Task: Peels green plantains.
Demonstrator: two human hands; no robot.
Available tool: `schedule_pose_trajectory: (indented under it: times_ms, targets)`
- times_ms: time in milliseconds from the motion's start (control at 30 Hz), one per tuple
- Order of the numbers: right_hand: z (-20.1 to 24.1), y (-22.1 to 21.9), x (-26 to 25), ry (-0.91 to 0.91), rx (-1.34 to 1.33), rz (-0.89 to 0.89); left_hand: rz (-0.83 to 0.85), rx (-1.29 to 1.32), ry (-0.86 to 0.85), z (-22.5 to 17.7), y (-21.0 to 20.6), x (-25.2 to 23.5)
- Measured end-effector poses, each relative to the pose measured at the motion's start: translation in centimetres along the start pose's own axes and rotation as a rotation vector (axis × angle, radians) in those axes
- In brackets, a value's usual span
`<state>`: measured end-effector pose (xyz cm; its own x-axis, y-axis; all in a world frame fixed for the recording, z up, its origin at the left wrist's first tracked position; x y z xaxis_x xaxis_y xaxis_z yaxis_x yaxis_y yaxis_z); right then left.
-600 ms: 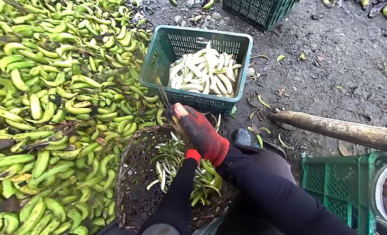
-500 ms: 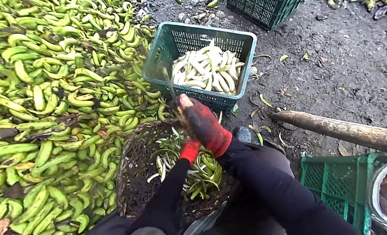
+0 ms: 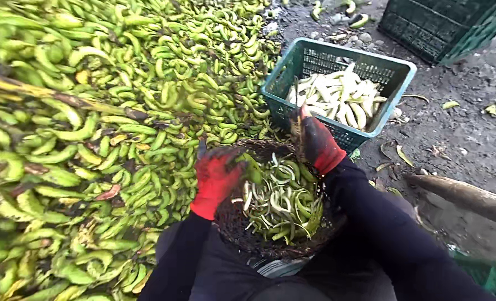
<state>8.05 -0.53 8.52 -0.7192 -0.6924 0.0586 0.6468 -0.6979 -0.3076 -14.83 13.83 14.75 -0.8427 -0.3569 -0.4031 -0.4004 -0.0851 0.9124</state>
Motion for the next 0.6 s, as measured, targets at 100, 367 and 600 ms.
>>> schedule_pose_trajectory:
  times_ms: [100, 367, 600]
  targets:
    - [0.1, -0.6, 1.4, -0.026, 0.279, 0.029, -0.297, 0.123, 0.084, 1.9, 8.6, 0.5]
    - [-5.7, -3.4, 3.8, -0.194, 0.284, 0.281, -0.156, 1.286, 0.920, 1.9, -5.7, 6.4]
    - [-7.1, -8.0, 10.7, -0.142, 0.487, 0.813, -0.532, 1.064, 1.334, 1.6, -5.7, 5.1]
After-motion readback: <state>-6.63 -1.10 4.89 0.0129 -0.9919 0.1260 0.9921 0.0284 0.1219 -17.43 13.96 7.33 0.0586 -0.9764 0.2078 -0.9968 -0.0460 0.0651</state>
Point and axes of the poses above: each hand's wrist, its own x-axis away from the middle knuckle, its own y-axis out of the back of the hand, z = x × y, the point moved 5 cm from there along -x, towards the middle knuckle, and after that the axes turned 8 degrees about -x, right-handed, at the moved point
